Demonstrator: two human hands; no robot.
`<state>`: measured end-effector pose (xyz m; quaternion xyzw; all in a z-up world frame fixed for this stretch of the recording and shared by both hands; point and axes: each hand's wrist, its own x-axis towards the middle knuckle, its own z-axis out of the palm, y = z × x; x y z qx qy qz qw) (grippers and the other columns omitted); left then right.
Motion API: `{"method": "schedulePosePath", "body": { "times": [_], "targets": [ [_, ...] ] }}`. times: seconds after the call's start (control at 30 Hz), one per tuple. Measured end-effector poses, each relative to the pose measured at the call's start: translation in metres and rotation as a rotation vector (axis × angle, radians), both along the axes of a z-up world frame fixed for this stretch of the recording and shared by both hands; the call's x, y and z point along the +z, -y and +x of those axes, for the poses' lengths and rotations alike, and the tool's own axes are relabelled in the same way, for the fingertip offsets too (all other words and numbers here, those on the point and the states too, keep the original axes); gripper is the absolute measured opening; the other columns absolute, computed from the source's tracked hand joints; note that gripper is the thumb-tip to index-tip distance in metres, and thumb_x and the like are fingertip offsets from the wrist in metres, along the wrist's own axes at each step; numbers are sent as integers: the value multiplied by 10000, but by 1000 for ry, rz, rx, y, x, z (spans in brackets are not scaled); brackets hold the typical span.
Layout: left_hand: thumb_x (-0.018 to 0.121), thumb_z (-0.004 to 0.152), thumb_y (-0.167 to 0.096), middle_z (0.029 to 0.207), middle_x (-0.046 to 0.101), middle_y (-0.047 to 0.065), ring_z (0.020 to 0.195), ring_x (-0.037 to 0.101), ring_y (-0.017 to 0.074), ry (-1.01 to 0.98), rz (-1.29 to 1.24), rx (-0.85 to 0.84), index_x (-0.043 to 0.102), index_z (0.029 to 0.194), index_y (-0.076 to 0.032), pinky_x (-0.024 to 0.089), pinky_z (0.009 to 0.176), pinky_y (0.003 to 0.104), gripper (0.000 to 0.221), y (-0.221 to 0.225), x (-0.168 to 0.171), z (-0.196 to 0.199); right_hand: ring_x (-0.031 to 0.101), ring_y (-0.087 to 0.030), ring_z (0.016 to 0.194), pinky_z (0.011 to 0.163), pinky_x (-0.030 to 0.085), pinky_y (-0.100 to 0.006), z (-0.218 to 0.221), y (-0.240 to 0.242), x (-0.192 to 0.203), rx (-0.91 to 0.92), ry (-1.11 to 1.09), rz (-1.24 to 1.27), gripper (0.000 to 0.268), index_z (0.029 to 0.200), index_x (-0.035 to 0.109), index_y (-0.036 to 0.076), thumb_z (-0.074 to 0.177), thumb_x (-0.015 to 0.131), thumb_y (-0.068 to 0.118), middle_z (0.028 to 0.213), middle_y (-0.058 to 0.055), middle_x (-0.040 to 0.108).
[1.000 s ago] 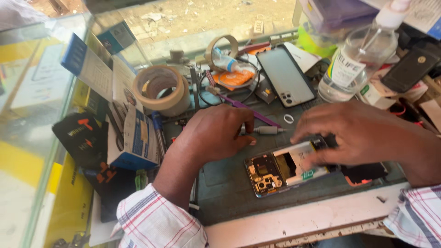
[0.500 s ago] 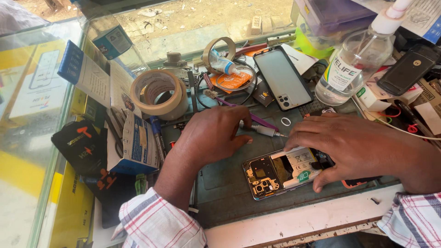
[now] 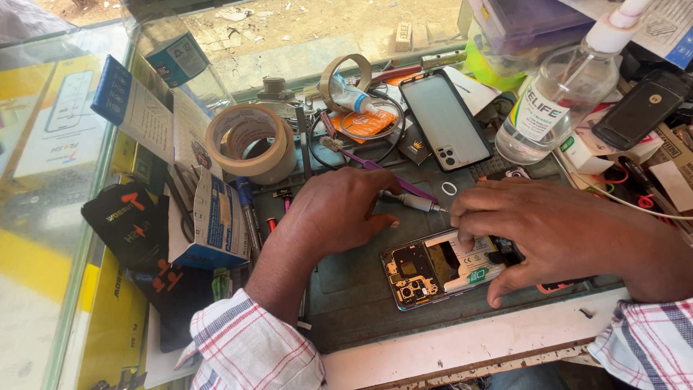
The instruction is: The person uses a screwdriver to remove small screws from the internal chassis of a smartphone, manipulates the battery and ribbon cables, and fits the screen assembly onto the frame.
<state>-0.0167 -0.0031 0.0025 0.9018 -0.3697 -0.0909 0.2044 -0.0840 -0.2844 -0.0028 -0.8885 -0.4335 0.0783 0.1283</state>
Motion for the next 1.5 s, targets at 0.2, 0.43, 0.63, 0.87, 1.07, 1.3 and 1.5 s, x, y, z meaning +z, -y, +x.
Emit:
{"method": "schedulePosePath", "body": {
  "times": [0.2, 0.43, 0.63, 0.87, 1.07, 1.3, 1.5],
  "targets": [
    [792, 791, -346, 978, 765, 81, 969, 717, 322, -17, 15, 6, 694, 1122, -178, 546, 781, 481, 384, 0, -3, 0, 620, -254, 1084, 845, 486, -476, -3, -9, 4, -169, -191, -164, 754, 1152, 583, 198, 592, 870, 612, 1195, 13, 612],
    [793, 795, -341, 958, 761, 78, 950, 720, 320, -1, -8, 1, 705, 1112, -173, 544, 768, 475, 370, -1, -3, 1, 608, -298, 1088, 873, 478, -484, -7, -12, 3, -159, -113, -78, 711, 1159, 554, 190, 598, 922, 422, 1216, -28, 604],
    [765, 828, -328, 846, 752, 93, 860, 724, 313, -18, -64, 1, 711, 1112, -160, 537, 717, 466, 334, -4, -5, 4, 621, -316, 1045, 818, 509, -459, -12, -17, 2, -155, -60, 32, 739, 1128, 507, 155, 549, 935, 320, 1190, -43, 572],
    [543, 1021, -422, 749, 731, 74, 602, 650, 177, -351, -285, 9, 749, 1033, -71, 526, 575, 347, 407, -17, -9, 16, 650, -304, 922, 687, 561, -429, -8, -20, 13, -195, 140, 178, 709, 1061, 486, 123, 516, 924, 238, 1181, -88, 548],
    [439, 1082, -416, 783, 750, 72, 521, 565, 101, -630, -567, -43, 695, 988, 10, 487, 508, 273, 506, -27, -14, 26, 660, -291, 933, 666, 565, -410, -3, -15, 12, -330, 394, 307, 701, 1025, 472, 96, 531, 944, 256, 1153, -113, 546],
    [581, 1039, -197, 893, 781, 94, 638, 612, 54, -650, -694, -121, 670, 1114, -3, 470, 529, 235, 227, -20, -23, 28, 658, -265, 979, 819, 581, -410, 5, -8, 6, -414, 512, 397, 808, 1171, 446, 54, 565, 940, 257, 1166, -139, 527],
    [594, 1043, -145, 923, 777, 90, 786, 723, 34, -615, -683, -127, 679, 1086, 20, 494, 529, 236, 190, -19, -23, 30, 664, -254, 947, 793, 581, -407, 5, -9, 5, -428, 492, 379, 816, 1171, 452, 53, 551, 944, 252, 1163, -145, 524]
  ]
}}
